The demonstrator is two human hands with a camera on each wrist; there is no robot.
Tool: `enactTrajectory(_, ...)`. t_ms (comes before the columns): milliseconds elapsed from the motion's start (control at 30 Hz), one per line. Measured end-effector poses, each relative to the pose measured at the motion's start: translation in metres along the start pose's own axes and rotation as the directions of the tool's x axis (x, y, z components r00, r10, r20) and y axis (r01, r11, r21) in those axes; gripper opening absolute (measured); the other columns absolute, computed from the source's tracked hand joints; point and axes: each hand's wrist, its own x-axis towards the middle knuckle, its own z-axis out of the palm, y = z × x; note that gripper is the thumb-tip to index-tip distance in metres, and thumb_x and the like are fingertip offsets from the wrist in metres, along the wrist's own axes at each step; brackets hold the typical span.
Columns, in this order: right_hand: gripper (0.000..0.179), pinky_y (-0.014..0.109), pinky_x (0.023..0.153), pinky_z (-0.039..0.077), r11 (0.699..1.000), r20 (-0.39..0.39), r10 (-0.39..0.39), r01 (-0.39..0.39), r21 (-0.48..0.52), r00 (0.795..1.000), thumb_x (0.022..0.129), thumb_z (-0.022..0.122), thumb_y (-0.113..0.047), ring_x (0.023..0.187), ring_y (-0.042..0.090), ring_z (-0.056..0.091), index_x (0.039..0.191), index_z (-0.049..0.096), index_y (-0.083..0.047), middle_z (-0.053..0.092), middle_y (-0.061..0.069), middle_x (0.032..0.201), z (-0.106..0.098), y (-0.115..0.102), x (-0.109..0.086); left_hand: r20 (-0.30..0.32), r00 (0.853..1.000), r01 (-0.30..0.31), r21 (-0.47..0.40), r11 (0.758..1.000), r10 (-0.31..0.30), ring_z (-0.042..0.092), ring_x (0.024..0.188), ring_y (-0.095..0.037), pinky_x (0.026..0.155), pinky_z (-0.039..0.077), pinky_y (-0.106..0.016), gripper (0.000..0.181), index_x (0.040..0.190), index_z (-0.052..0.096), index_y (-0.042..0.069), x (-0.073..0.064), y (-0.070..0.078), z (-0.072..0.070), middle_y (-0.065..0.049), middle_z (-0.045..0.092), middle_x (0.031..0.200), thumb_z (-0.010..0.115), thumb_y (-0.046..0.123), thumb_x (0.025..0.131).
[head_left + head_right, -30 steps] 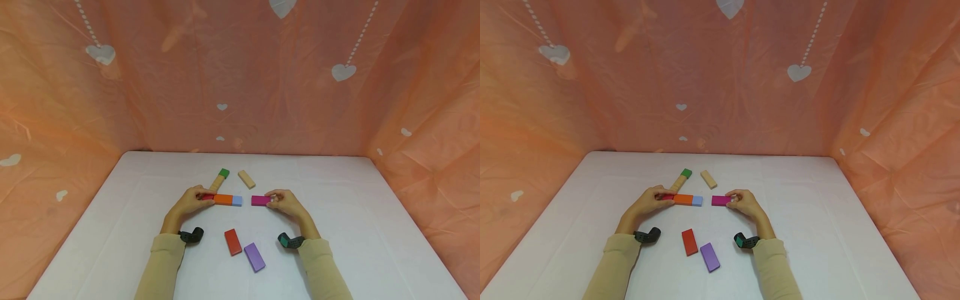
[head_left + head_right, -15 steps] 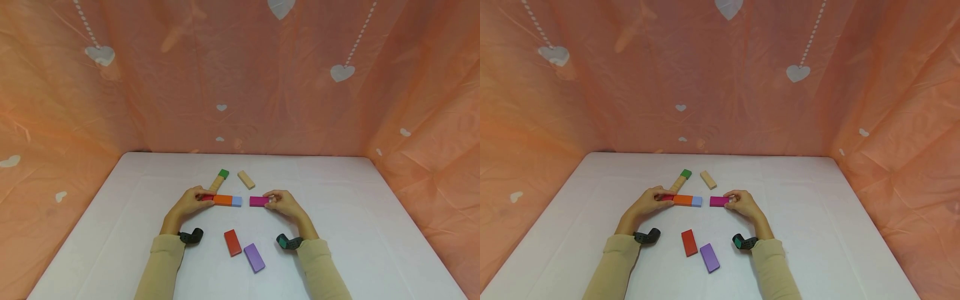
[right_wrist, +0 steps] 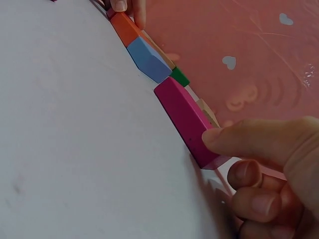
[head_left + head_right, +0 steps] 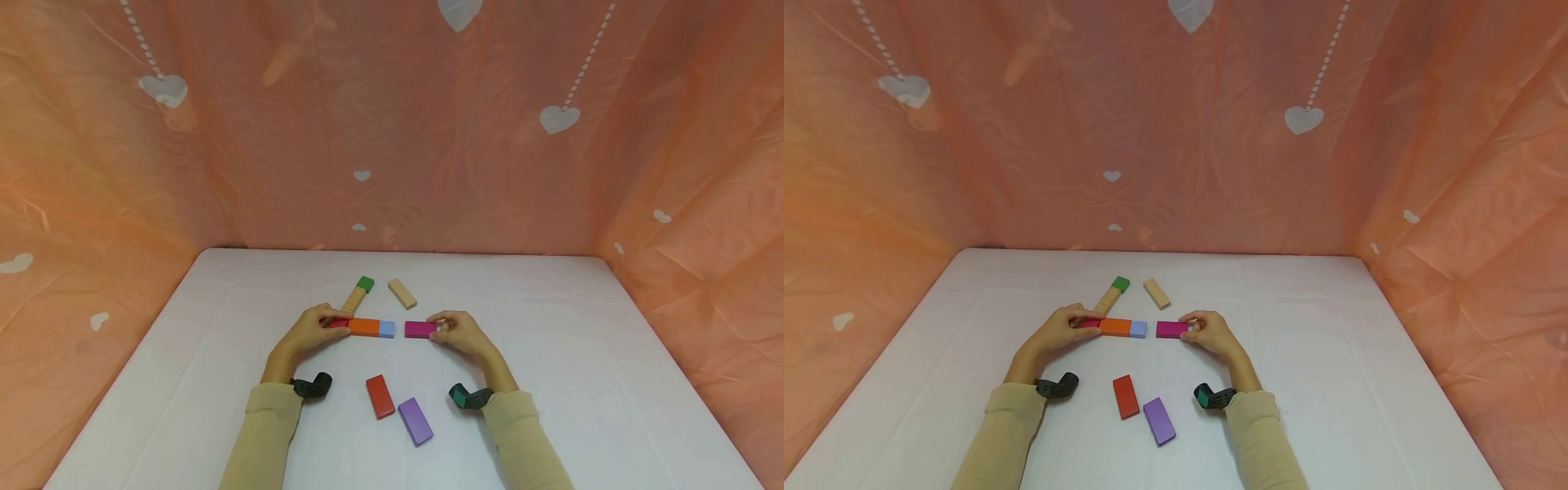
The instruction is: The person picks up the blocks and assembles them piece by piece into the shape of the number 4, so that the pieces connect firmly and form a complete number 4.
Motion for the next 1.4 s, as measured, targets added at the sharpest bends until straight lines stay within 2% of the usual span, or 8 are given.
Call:
enactTrajectory(467,0.032,0.018,0.056,0.035,1.0,0.002,-0.021,0.021,-0.02,1.0,0.084,0.068,-0.002,0.059,0.004,0.04,0.114,0.064,0.008,0.044,-0.006,0.061,0.0025,0.0028,0.0033,-0.011,1.0,-0.012,0.033,0.999,0.012,0.041,0.079,-0.015,0.066,0.032,-0.023,0.033,0.114,0.071,0.007,0.0021,-0.0031,0.0012,-0.007,0.052,0.082,0.075,0.02,0.083)
enactTrajectory(767,0.035,0.019,0.057,0.036,1.0,0.009,0.016,-0.016,0.002,1.0,0.086,0.068,-0.006,0.062,0.008,0.041,0.118,0.063,0.005,0.043,-0.004,0.063,0.0037,-0.001,0.0016,-0.006,1.0,-0.014,0.03,0.999,0.014,0.041,0.08,-0.015,0.067,0.032,-0.024,0.033,0.114,0.071,0.007,0.0012,-0.0007,0.0002,-0.008,0.053,0.083,0.074,0.02,0.084)
enactTrajectory(967,0.034,0.019,0.058,0.036,1.0,0.005,0.011,-0.011,-0.001,1.0,0.085,0.069,-0.006,0.062,0.008,0.041,0.117,0.063,0.006,0.043,-0.004,0.063,0.0045,-0.0022,0.0013,-0.009,1.0,-0.018,0.03,0.999,0.018,0.041,0.079,-0.015,0.066,0.032,-0.024,0.033,0.114,0.071,0.007,0.0008,0.0007,-0.0005,-0.007,0.052,0.082,0.074,0.02,0.084)
enactTrajectory(1400,0.03,0.02,0.059,0.035,0.998,-0.01,0.008,-0.008,-0.069,1.0,0.085,0.069,-0.006,0.062,0.009,0.041,0.114,0.066,0.002,0.043,-0.004,0.062,0.0094,-0.0012,0.004,-0.004,1.0,0.023,0.016,1.0,-0.023,0.042,0.082,-0.017,0.068,0.034,-0.026,0.033,0.115,0.071,0.008,0.0,0.0021,-0.0002,-0.008,0.052,0.084,0.074,0.021,0.084)
